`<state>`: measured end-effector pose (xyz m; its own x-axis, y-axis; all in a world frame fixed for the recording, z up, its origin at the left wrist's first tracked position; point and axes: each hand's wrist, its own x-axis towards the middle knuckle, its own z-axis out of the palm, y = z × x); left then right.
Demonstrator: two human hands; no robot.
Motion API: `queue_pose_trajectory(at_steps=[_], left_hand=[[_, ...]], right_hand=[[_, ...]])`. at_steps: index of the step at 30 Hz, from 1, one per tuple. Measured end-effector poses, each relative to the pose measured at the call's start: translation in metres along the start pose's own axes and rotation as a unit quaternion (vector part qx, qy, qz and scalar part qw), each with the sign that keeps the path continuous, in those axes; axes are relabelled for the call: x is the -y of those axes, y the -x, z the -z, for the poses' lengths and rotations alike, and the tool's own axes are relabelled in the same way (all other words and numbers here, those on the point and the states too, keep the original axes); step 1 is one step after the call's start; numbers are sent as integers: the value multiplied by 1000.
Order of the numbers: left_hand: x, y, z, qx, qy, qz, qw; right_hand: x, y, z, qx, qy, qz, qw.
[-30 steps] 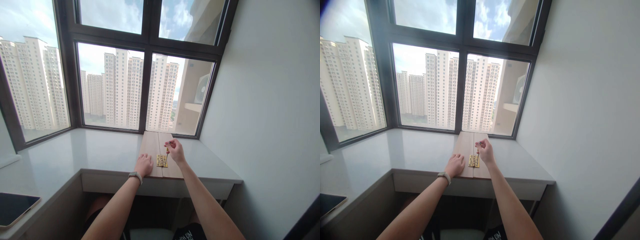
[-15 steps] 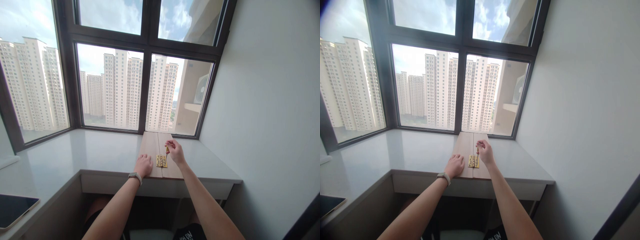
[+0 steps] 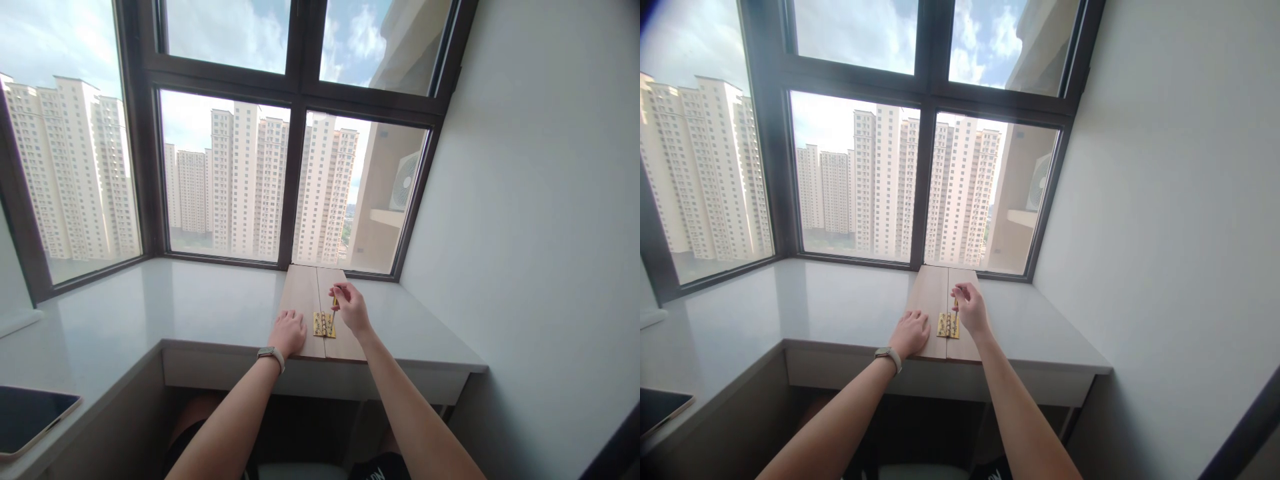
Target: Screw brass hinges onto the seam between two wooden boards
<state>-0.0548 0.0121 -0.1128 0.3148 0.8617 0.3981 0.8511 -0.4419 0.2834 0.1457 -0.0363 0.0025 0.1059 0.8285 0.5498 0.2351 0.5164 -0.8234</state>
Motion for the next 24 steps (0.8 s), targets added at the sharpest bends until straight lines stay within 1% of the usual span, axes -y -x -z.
queue_pose_trajectory(at_steps=[3,12,15,19,24], left_hand=[[0,0,0,-3,-4,-5,1000],[1,0,-2,-3,1,2,1000],[0,0,-1,-5,2,3,1000],[-2,1,2,2,-2,4,1000],[-1,1,2,-2,-4,3,1000]], right_hand=[[0,-1,-1,-13,3,4,1000],[2,5,-1,8,13,14,1000],[1,4,-1,-3,13,19,1000],[1,2,-5,-36,13,25,999],[1,2,-9,-27,9,24,999]])
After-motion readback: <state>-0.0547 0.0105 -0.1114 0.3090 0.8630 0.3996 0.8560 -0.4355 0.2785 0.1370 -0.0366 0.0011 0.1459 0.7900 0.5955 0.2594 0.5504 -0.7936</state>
